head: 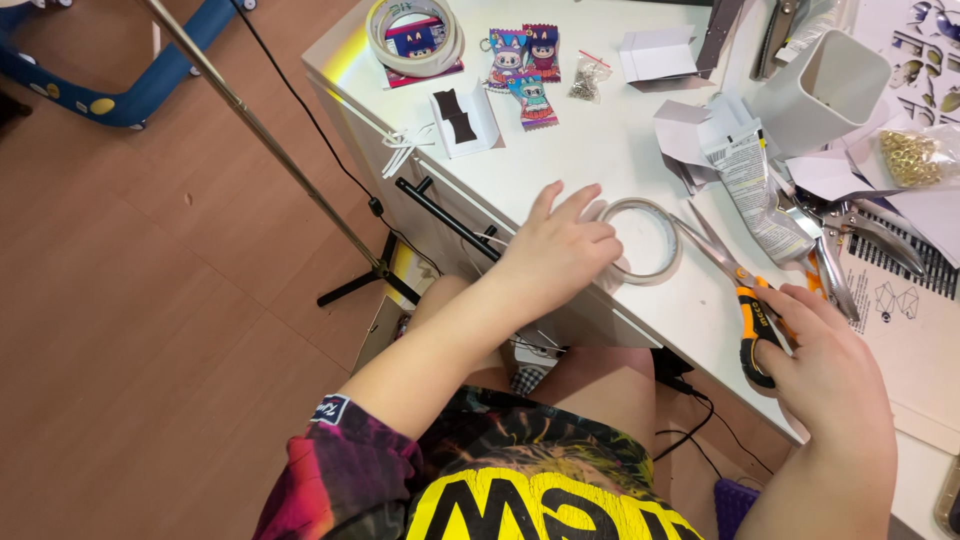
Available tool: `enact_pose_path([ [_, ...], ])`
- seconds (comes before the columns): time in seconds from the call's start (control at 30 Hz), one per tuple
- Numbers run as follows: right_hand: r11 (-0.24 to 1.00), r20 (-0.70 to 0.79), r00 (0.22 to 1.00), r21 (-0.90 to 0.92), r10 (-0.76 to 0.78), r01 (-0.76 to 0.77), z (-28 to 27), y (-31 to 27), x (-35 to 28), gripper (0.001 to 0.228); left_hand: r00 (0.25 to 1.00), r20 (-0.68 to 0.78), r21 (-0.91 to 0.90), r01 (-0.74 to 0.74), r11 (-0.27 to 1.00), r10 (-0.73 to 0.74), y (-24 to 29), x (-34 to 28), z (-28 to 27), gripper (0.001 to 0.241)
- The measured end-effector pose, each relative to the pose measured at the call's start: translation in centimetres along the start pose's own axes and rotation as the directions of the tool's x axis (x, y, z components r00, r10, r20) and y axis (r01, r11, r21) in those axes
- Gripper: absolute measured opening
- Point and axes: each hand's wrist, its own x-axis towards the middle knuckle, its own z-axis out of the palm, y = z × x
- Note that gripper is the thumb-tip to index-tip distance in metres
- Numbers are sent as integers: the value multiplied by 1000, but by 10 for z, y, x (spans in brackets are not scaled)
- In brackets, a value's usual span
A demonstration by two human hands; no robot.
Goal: The person sits on the floor and uses scissors to cut small pieces of paper and tape. They repeatedly trim the edges of the paper and apply tape to the items.
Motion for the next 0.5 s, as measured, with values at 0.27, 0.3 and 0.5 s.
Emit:
enact_pose_path([
  [0.27,992,27,1000,-127,-11,15,1,1,21,67,938,60,-790,254,559,-341,-9,-23,-57,26],
  [0.3,968,36,997,-240,-72,78,2,5,26,67,899,150,-957,237,169,-411,-6,-27,-64,48],
  [0.5,767,-122,770,-274,-626,580,19,-29,9,50,870,202,-713,-185,-676,-450,19,-24,-26,51],
])
